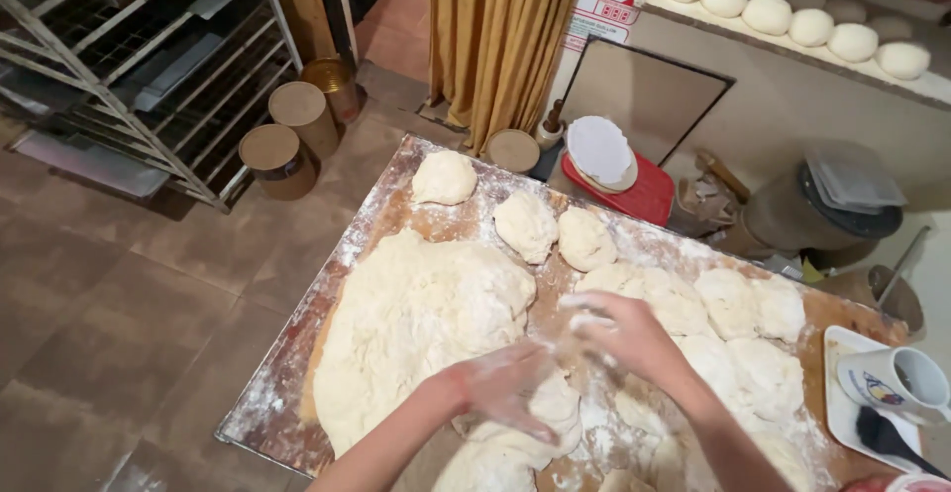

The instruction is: Shaping and weighing portions of bread dough on a floured workbench.

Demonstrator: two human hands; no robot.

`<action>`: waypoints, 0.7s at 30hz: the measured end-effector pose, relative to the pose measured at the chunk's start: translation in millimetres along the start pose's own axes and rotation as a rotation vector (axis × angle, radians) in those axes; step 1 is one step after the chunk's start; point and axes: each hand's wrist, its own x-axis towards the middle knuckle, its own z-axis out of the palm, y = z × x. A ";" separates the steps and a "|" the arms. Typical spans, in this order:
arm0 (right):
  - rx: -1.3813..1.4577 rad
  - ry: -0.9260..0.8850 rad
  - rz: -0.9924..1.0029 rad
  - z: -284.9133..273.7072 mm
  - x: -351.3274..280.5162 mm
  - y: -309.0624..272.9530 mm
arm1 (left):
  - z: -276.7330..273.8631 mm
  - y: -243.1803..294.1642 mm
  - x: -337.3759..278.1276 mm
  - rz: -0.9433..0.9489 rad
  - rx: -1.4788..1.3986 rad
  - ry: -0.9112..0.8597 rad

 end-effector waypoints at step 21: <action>0.511 0.426 0.502 212.5 -8.2 -70.4 | 26.3 -61.6 -48.2 -0.266 0.587 -0.497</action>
